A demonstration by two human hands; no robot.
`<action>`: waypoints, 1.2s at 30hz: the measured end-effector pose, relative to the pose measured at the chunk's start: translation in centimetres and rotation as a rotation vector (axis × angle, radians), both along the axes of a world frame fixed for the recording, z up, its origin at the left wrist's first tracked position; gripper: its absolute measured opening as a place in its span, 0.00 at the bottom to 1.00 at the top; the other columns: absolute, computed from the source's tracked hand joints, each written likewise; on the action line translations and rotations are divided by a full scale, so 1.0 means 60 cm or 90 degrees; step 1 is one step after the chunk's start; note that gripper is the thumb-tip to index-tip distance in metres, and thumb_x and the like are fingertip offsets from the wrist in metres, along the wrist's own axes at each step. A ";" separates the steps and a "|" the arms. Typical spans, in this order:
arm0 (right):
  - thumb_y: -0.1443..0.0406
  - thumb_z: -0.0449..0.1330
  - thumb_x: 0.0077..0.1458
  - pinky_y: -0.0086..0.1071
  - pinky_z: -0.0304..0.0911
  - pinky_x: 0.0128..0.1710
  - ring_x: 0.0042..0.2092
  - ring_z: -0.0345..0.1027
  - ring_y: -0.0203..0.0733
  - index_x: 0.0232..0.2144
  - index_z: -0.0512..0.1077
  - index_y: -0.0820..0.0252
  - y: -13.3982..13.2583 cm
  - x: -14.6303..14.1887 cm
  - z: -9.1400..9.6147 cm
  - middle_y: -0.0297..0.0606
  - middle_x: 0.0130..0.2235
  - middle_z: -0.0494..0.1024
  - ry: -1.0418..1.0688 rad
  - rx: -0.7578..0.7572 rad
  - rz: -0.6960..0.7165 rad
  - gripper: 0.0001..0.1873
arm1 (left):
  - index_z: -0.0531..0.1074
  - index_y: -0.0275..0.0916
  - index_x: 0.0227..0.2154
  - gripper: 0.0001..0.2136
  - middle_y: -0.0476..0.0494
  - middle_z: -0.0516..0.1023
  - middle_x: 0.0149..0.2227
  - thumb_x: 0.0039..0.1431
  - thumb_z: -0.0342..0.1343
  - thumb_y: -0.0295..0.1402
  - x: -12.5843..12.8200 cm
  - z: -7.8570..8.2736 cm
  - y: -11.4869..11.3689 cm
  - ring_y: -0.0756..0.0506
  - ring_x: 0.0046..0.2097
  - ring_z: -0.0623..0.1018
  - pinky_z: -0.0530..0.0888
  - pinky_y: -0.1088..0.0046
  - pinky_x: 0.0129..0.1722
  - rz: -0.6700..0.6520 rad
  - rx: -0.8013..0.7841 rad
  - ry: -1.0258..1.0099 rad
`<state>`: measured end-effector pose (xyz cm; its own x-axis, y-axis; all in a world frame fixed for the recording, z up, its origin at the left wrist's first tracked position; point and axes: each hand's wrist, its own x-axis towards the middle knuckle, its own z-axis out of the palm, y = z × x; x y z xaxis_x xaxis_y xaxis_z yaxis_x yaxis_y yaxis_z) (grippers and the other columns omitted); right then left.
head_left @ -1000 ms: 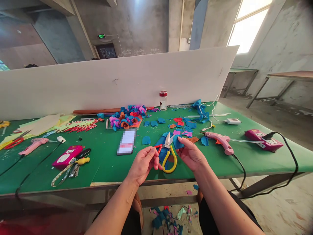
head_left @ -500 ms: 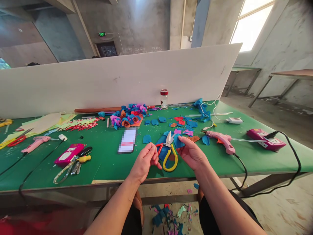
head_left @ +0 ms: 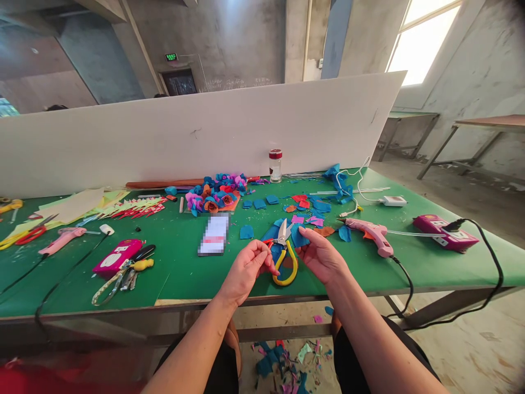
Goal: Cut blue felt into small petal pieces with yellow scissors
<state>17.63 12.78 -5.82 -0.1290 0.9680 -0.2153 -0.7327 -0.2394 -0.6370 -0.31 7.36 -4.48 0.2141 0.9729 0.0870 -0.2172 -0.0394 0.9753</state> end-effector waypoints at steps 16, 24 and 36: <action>0.65 0.74 0.39 0.24 0.66 0.22 0.25 0.72 0.34 0.27 0.77 0.57 0.000 0.004 -0.001 0.31 0.27 0.81 -0.022 0.017 -0.003 0.11 | 0.64 0.39 0.25 0.15 0.57 0.62 0.21 0.59 0.60 0.42 -0.007 0.006 0.005 0.53 0.24 0.69 0.75 0.75 0.28 0.075 0.004 -0.045; 0.64 0.75 0.37 0.24 0.67 0.22 0.24 0.69 0.32 0.25 0.77 0.58 -0.002 0.002 0.006 0.30 0.25 0.80 -0.005 0.029 0.003 0.12 | 0.75 0.33 0.31 0.15 0.40 0.82 0.29 0.49 0.69 0.40 -0.024 0.004 0.017 0.44 0.35 0.82 0.79 0.70 0.36 0.118 -0.096 -0.116; 0.64 0.75 0.38 0.23 0.65 0.22 0.24 0.69 0.31 0.25 0.77 0.58 0.001 0.007 0.003 0.29 0.25 0.80 0.000 0.022 0.007 0.11 | 0.76 0.33 0.41 0.16 0.37 0.82 0.35 0.56 0.63 0.41 -0.025 0.002 0.015 0.44 0.36 0.80 0.78 0.69 0.32 0.075 -0.082 -0.083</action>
